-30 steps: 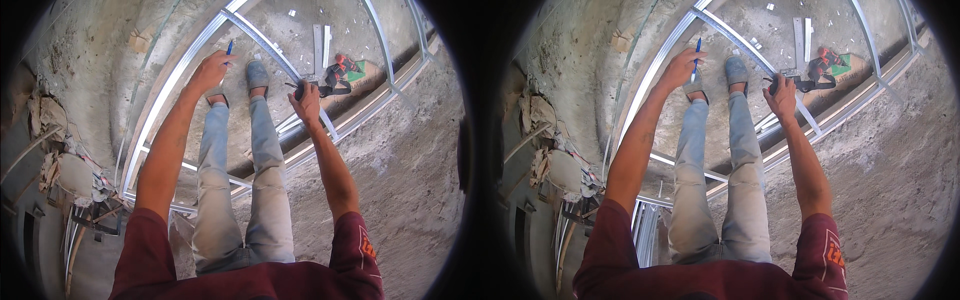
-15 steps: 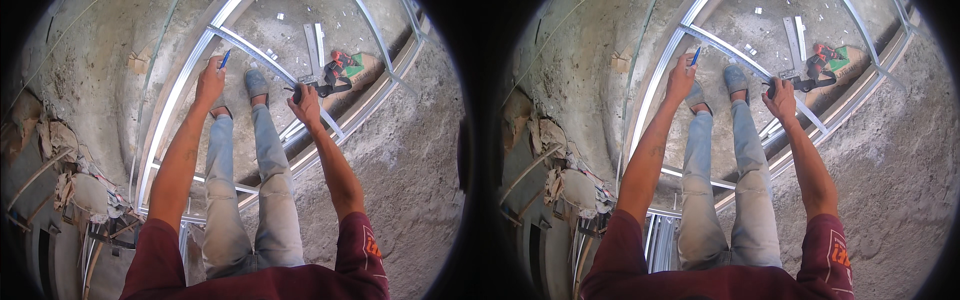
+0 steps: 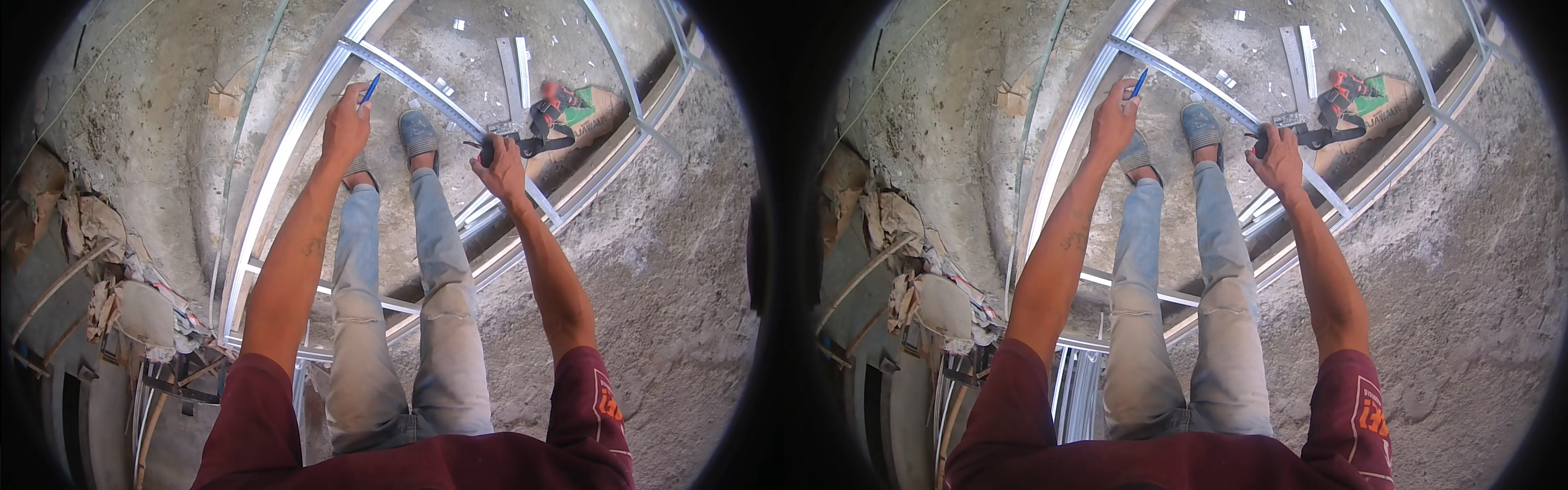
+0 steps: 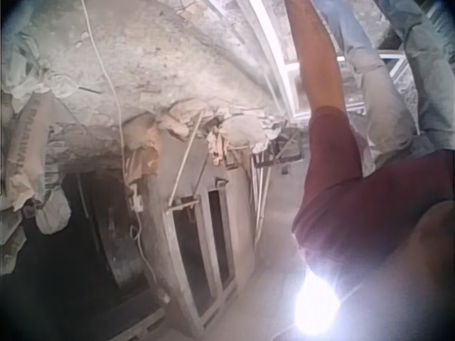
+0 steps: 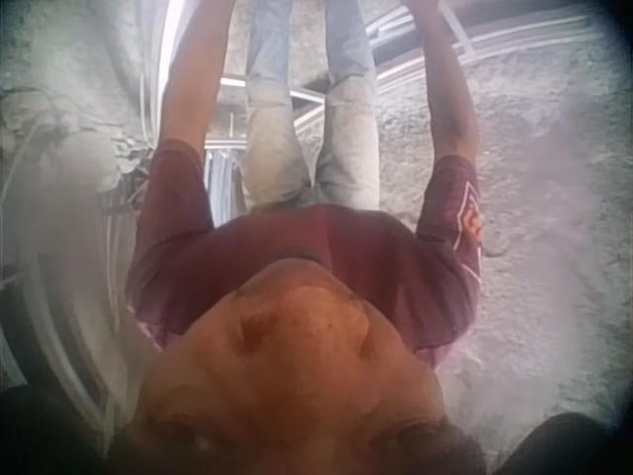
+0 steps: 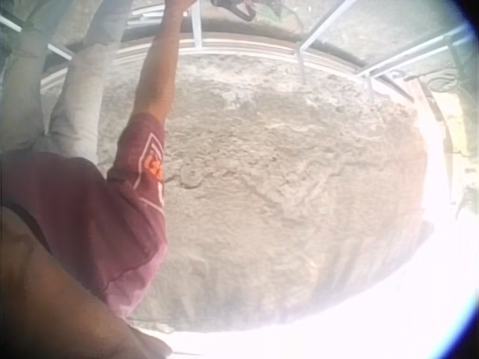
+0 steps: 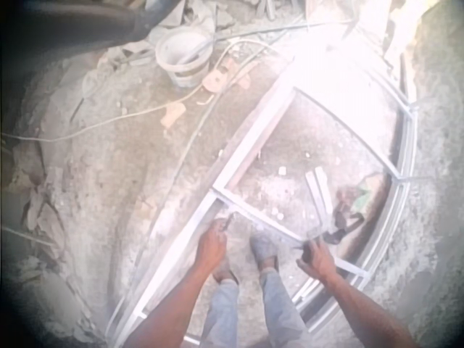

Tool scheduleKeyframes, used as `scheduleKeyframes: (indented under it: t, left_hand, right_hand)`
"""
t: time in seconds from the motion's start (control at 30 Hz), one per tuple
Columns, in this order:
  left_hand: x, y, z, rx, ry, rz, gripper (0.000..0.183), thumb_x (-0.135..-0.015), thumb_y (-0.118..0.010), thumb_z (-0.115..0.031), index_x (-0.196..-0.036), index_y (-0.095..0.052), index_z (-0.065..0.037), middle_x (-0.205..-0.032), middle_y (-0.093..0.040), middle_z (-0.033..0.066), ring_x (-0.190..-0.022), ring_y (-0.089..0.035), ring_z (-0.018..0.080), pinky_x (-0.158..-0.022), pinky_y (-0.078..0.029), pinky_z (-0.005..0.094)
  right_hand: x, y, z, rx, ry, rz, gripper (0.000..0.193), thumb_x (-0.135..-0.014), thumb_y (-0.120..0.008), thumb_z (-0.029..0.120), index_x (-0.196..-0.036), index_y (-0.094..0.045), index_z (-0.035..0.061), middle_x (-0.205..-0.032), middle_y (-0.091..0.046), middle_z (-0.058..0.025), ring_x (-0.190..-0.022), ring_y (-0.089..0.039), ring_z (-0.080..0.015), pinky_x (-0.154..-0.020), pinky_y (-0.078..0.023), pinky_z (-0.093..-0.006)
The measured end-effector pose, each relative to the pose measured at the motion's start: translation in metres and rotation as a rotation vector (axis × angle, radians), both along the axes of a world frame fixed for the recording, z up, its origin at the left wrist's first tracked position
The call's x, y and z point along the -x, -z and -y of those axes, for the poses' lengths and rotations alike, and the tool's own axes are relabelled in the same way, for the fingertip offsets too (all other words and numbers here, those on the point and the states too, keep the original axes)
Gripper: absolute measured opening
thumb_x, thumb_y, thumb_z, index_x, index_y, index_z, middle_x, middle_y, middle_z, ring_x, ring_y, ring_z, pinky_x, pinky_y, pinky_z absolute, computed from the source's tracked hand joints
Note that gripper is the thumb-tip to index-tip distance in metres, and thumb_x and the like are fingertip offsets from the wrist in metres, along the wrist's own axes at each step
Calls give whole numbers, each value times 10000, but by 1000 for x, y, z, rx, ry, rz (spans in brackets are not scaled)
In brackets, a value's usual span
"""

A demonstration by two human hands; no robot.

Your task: The person measures and marks aluminum profiles on a floor-laid frame using a tape measure, marker, and try square. They then cut a profile with tin snips and fit it into the frame structure.

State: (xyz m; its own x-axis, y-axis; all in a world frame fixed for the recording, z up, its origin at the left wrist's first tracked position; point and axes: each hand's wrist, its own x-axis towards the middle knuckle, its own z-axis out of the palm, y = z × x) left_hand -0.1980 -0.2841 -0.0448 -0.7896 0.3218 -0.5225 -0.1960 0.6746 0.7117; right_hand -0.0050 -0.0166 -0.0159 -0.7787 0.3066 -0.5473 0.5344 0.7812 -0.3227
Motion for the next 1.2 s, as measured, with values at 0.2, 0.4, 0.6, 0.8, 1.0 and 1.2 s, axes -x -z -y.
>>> scheduleKeyframes:
  t: [0.2,0.4,0.6,0.8,1.0,1.2]
  left_hand:
    - [2,1,-3,24,11,-13,334,-948,-629,-139,-1278,-575,-129,-1075,-709,172,-1041,-669,388,-882,-501,449]
    - [4,2,-2,26,24,-29,343,-942,-632,-128,-1279,-570,-130,-1071,-707,176,-1038,-665,400,-878,-501,461]
    - [7,-2,-5,7,26,-26,343,-934,-627,-94,-1270,-565,-114,-1081,-694,208,-1039,-651,429,-879,-498,478]
    - [9,-4,-7,11,38,-11,333,-934,-609,-74,-1261,-552,-81,-1095,-669,263,-1053,-628,465,-895,-485,505]
    - [10,-4,-10,19,35,10,333,-936,-606,-81,-1264,-550,-78,-1084,-668,271,-1045,-628,471,-891,-486,507]
    - [10,-5,-10,17,36,-4,321,-929,-610,-77,-1246,-562,-71,-1071,-674,269,-1035,-634,468,-883,-493,507]
  right_hand:
    - [2,-2,0,6,11,29,596,-760,-809,286,-1254,-536,94,-1106,-536,-179,-1097,-531,-392,-939,-456,-473]
    - [1,0,1,7,14,31,615,-756,-812,287,-1269,-534,96,-1131,-538,-176,-1116,-529,-386,-944,-462,-467]
    - [1,0,-1,-2,14,47,624,-757,-807,293,-1282,-532,99,-1136,-542,-171,-1123,-532,-380,-943,-466,-467]
    - [2,-1,0,6,20,53,626,-756,-805,297,-1284,-531,104,-1137,-541,-171,-1122,-534,-382,-942,-468,-470]
    - [2,-1,0,1,20,54,628,-756,-806,300,-1285,-526,111,-1139,-536,-170,-1125,-535,-383,-940,-471,-474]
    - [4,-2,1,-11,20,80,618,-756,-806,303,-1276,-523,122,-1133,-529,-164,-1125,-535,-380,-932,-477,-475]
